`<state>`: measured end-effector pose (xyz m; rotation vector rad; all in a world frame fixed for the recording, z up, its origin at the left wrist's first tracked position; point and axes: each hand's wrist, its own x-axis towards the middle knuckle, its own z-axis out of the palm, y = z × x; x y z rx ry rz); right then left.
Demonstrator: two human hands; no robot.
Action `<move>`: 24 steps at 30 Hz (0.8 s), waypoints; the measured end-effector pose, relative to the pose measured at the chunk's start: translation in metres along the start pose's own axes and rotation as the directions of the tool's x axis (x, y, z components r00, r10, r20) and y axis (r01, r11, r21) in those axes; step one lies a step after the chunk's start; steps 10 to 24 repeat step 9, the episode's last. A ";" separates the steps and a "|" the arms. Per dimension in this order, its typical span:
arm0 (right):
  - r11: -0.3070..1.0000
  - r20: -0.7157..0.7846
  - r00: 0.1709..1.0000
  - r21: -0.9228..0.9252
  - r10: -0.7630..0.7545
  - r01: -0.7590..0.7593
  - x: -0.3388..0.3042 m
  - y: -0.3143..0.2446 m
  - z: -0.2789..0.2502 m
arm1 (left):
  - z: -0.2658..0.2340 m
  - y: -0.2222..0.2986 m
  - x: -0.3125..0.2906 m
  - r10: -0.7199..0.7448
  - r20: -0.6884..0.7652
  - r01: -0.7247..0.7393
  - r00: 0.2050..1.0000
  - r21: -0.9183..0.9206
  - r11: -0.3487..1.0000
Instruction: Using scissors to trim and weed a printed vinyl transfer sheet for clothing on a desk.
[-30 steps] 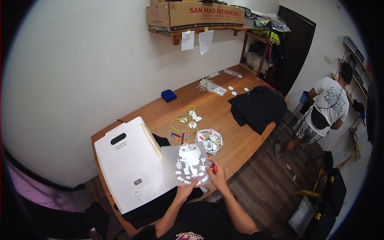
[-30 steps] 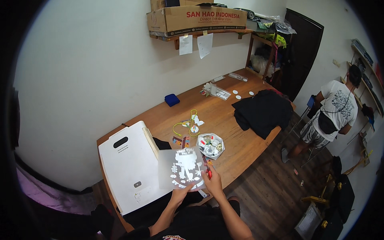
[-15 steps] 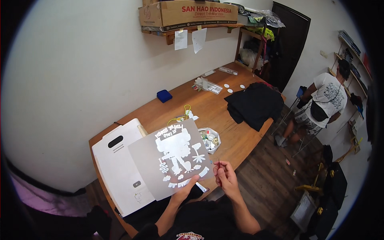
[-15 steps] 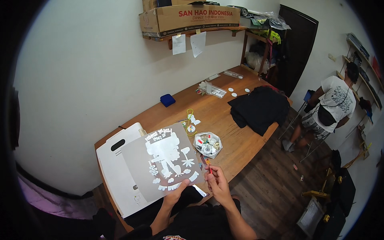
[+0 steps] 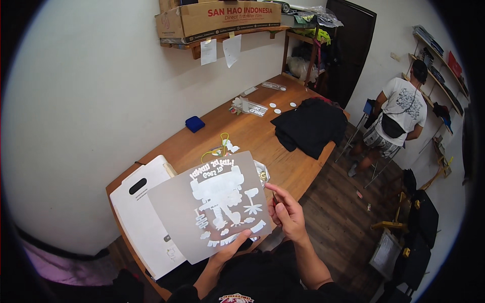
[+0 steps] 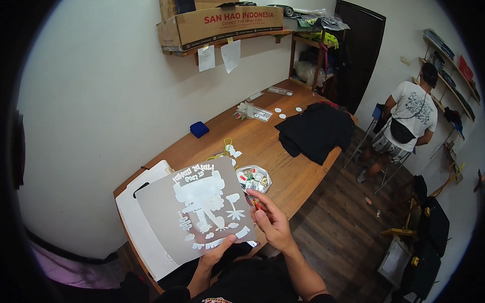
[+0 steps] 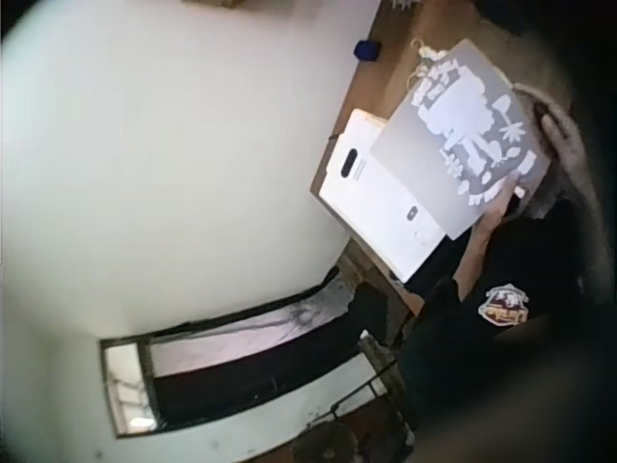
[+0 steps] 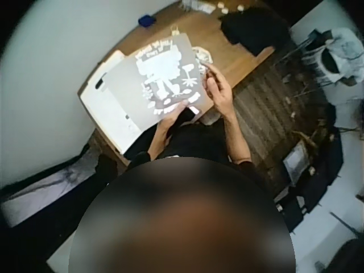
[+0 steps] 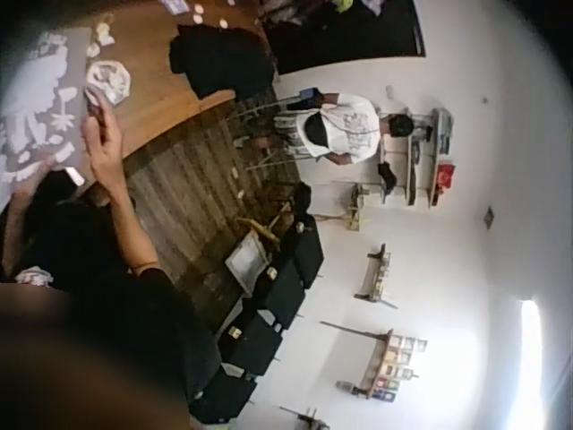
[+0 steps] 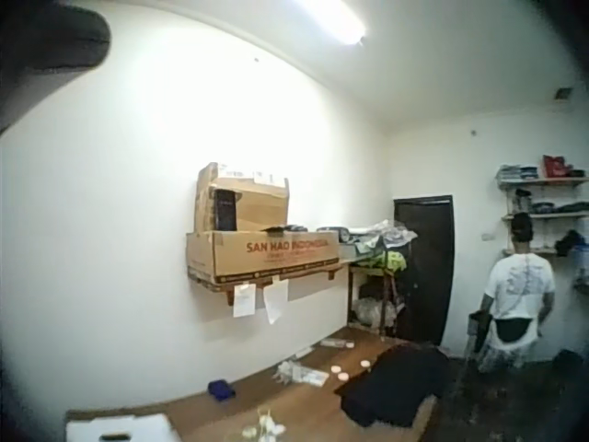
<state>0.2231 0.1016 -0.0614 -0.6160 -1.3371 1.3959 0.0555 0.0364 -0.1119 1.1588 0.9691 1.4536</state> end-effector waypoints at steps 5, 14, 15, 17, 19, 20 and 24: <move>0.995 -0.020 0.996 -0.046 -0.085 0.084 0.004 0.001 0.004 | -0.003 0.002 0.000 -0.034 0.017 0.034 0.999 0.019 0.999; 0.989 -0.003 0.993 -0.094 -0.119 0.118 0.002 0.007 0.001 | -0.004 0.001 0.000 -0.050 0.017 0.050 0.999 0.051 0.997; 0.989 -0.003 0.993 -0.094 -0.119 0.118 0.002 0.007 0.001 | -0.004 0.001 0.000 -0.050 0.017 0.050 0.999 0.051 0.997; 0.989 -0.003 0.993 -0.094 -0.119 0.118 0.002 0.007 0.001 | -0.004 0.001 0.000 -0.050 0.017 0.050 0.999 0.051 0.997; 0.989 -0.003 0.993 -0.094 -0.119 0.118 0.002 0.007 0.001 | -0.004 0.001 0.000 -0.050 0.017 0.050 0.999 0.051 0.997; 0.989 -0.003 0.993 -0.094 -0.119 0.118 0.002 0.007 0.001 | -0.004 0.001 0.000 -0.050 0.017 0.050 0.999 0.051 0.997; 0.989 -0.003 0.993 -0.094 -0.119 0.118 0.002 0.007 0.001 | -0.004 0.001 0.000 -0.050 0.017 0.050 0.999 0.051 0.997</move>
